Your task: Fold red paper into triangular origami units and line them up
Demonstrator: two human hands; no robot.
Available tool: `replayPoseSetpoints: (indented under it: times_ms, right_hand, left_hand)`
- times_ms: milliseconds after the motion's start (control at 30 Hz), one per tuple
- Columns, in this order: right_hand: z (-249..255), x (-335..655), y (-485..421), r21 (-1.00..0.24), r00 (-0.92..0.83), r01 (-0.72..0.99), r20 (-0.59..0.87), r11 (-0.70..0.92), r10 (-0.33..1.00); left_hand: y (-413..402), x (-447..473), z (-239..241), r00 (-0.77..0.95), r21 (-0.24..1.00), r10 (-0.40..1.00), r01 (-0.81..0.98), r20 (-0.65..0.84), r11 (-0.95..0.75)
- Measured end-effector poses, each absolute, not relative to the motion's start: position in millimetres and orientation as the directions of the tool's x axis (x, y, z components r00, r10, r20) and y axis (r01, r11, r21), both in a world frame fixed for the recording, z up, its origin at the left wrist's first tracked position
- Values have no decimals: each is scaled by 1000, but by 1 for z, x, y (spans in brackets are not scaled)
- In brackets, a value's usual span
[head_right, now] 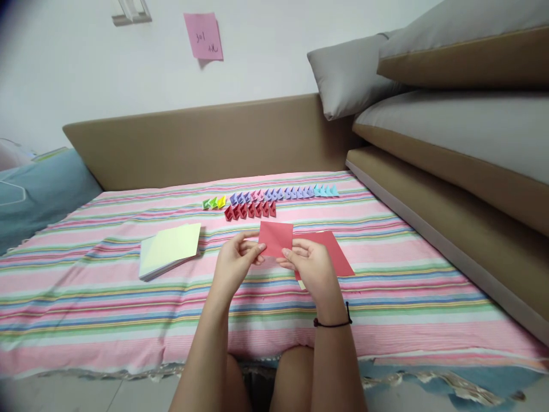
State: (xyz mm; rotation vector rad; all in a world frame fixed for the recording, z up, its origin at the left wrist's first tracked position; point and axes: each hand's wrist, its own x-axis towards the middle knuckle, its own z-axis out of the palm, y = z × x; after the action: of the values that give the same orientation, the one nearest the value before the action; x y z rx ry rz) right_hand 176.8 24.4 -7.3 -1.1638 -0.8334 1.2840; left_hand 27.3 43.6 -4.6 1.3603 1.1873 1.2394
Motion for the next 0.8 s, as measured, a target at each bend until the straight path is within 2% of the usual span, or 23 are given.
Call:
replayPoseSetpoints:
  times_ms: [100,233,333,433,567,667,800]
  right_hand:
    - [-5,176,21,-953,102,-277,-160,-126,982]
    - [-3,176,17,-976,-27,-179,-124,-127,992]
    - [-4,177,16,-993,-81,-99,-58,-66,995]
    - [-4,177,18,-993,-45,-111,-28,-33,999]
    - [-6,179,21,-981,-27,-195,-9,-14,1000]
    - [-7,180,22,-976,-26,-218,21,15,999]
    - [-8,183,21,-979,70,-181,86,98,994]
  left_hand:
    - [43,25,-5,-10,970,984,168,178,-174]
    - [44,24,-4,-47,982,980,1,191,-191]
    - [43,22,-2,46,976,975,-10,217,-217]
    - [41,21,0,165,964,955,65,246,-259]
    - [40,23,0,193,932,935,152,299,-330]
    - [38,24,2,204,942,941,148,269,-301]
    - [34,22,7,295,938,908,85,298,-336]
